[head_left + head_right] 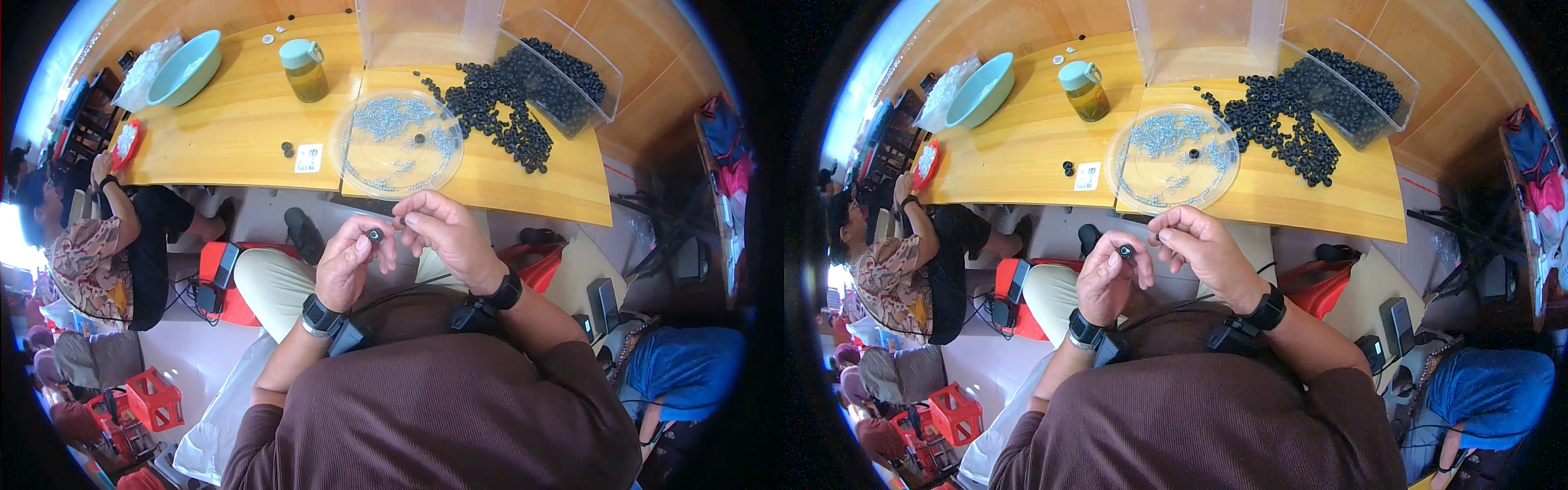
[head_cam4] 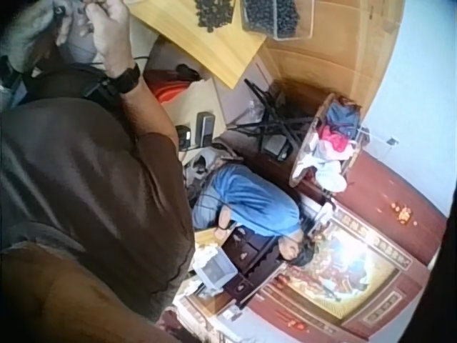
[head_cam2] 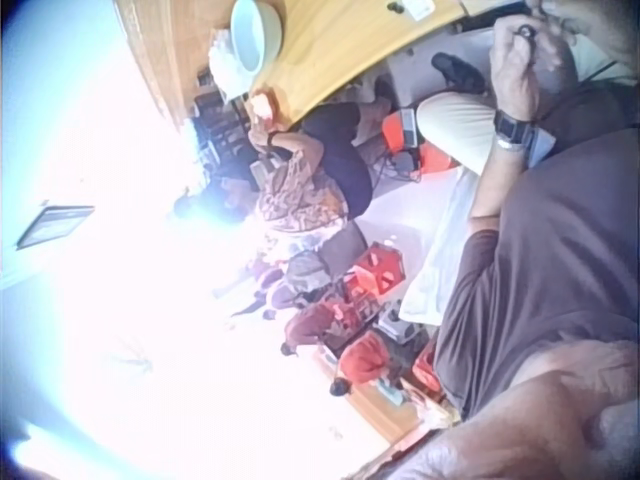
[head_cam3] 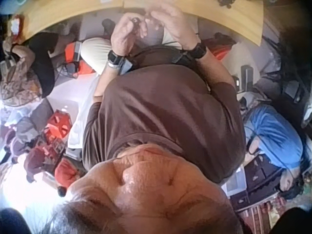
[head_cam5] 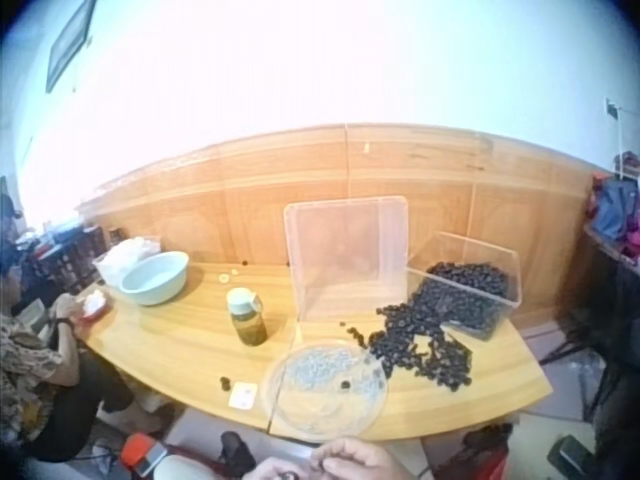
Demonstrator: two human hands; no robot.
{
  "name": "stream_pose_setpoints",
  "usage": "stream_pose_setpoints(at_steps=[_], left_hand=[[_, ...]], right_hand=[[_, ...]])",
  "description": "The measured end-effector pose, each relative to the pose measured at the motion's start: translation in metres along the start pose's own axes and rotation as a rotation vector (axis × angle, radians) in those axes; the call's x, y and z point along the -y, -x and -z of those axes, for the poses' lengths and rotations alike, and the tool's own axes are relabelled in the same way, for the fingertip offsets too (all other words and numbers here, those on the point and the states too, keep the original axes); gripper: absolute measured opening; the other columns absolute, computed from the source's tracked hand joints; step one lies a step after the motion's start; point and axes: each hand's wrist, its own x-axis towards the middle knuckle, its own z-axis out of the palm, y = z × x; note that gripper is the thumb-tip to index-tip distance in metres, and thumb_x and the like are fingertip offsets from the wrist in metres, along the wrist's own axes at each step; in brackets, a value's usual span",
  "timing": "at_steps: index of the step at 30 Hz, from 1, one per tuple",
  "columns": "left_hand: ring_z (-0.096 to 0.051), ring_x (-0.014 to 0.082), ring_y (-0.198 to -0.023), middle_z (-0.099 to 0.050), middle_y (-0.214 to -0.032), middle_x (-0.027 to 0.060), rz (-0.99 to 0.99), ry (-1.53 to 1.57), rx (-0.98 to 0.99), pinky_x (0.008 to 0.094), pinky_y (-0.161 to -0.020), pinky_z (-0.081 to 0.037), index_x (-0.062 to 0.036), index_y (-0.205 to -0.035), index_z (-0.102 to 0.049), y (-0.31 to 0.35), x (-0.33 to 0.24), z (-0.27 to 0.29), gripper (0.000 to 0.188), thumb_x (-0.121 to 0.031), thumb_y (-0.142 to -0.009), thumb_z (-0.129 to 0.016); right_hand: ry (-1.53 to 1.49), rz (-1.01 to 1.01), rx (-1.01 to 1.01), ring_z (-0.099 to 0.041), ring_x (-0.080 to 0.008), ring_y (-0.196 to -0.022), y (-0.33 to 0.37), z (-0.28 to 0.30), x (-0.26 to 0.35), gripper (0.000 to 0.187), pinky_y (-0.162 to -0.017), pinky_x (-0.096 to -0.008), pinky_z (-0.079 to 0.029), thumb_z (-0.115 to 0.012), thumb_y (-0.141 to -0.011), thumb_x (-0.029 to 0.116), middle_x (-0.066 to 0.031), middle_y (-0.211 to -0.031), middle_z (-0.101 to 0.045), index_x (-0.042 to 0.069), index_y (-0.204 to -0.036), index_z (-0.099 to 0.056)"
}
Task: Manually sorting and assembling small plastic or rubber rings and metal washers.
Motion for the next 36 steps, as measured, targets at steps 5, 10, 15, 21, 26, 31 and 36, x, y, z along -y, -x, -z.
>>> stream_pose_setpoints(at_steps=[5, 10, 15, 21, 26, 31, 36], left_hand=[[-0.055, 0.0167, -0.071, -0.057, -0.080, 0.0101, -0.017, -0.132, -0.021, 0.0265, -0.063, -0.042, -0.0013, -0.104, -0.050, 0.000, -0.005, 0.000, 0.039, -0.037, -0.089, -0.054], [-0.054, 0.0156, -0.072, -0.057, -0.082, 0.0097, -0.018, -0.221, -0.033, 0.0257, -0.064, -0.042, -0.0014, -0.105, -0.049, -0.002, -0.005, 0.005, 0.039, -0.036, -0.089, -0.054], [-0.058, 0.0197, -0.072, -0.059, -0.082, 0.0111, 0.053, -0.654, -0.060, 0.0307, -0.064, -0.045, -0.0001, -0.105, -0.052, -0.011, -0.018, 0.006, 0.028, -0.023, -0.089, -0.051], [-0.058, 0.0387, -0.080, -0.058, -0.086, 0.0195, -0.140, -1.307, 0.079, 0.0424, -0.068, -0.046, -0.0013, -0.099, -0.051, -0.034, -0.025, -0.010, 0.017, -0.008, -0.083, -0.053], [-0.058, 0.0369, -0.080, -0.057, -0.086, 0.0170, -0.123, -1.368, 0.092, 0.0424, -0.067, -0.046, -0.0026, -0.097, -0.052, -0.037, -0.021, -0.016, 0.017, -0.008, -0.081, -0.055], [-0.056, 0.0336, -0.076, -0.054, -0.080, 0.0139, -0.257, -1.650, 0.253, 0.0418, -0.063, -0.045, -0.0044, -0.087, -0.053, -0.044, -0.028, -0.024, 0.012, -0.010, -0.078, -0.058], [-0.057, 0.0355, -0.077, -0.055, -0.081, 0.0159, -0.140, -1.694, 0.335, 0.0425, -0.065, -0.045, -0.0028, -0.091, -0.055, -0.050, -0.034, -0.023, 0.015, -0.012, -0.079, -0.060]], right_hand=[[-0.049, -0.040, 0.003, -0.053, -0.0047, -0.071, -0.003, 0.004, -0.006, 0.015, -0.057, -0.0185, -0.044, -0.050, -0.093, 0.015, -0.0008, -0.089, -0.058, 0.004, -0.101, -0.058], [-0.250, -0.149, 0.078, -0.054, -0.0083, -0.069, -0.002, 0.004, -0.015, 0.017, -0.049, -0.0177, -0.039, -0.047, -0.094, 0.018, -0.0038, -0.087, -0.056, 0.004, -0.099, -0.056], [-0.309, -0.198, 0.056, -0.051, -0.0098, -0.065, -0.006, 0.005, -0.019, 0.021, -0.047, -0.0175, -0.036, -0.043, -0.096, 0.020, -0.0047, -0.087, -0.054, 0.003, -0.100, -0.054], [-0.419, -0.203, 0.014, -0.049, -0.0093, -0.063, -0.011, 0.009, -0.031, 0.023, -0.045, -0.0173, -0.034, -0.040, -0.097, 0.020, -0.0047, -0.086, -0.054, 0.002, -0.101, -0.054], [-0.461, -0.214, -0.022, -0.049, -0.0089, -0.063, -0.014, 0.015, -0.039, 0.024, -0.045, -0.0167, -0.034, -0.039, -0.098, 0.018, -0.0047, -0.084, -0.055, 0.000, -0.102, -0.055], [-0.473, -0.217, -0.020, -0.050, -0.0089, -0.061, -0.016, 0.020, -0.045, 0.024, -0.046, -0.0176, -0.036, -0.040, -0.097, 0.018, -0.0059, -0.084, -0.058, 0.001, -0.103, -0.056], [-0.518, -0.229, -0.026, -0.052, -0.0095, -0.063, -0.014, 0.019, -0.046, 0.025, -0.048, -0.0182, -0.037, -0.042, -0.096, 0.017, -0.0073, -0.087, -0.059, -0.001, -0.107, -0.056]])
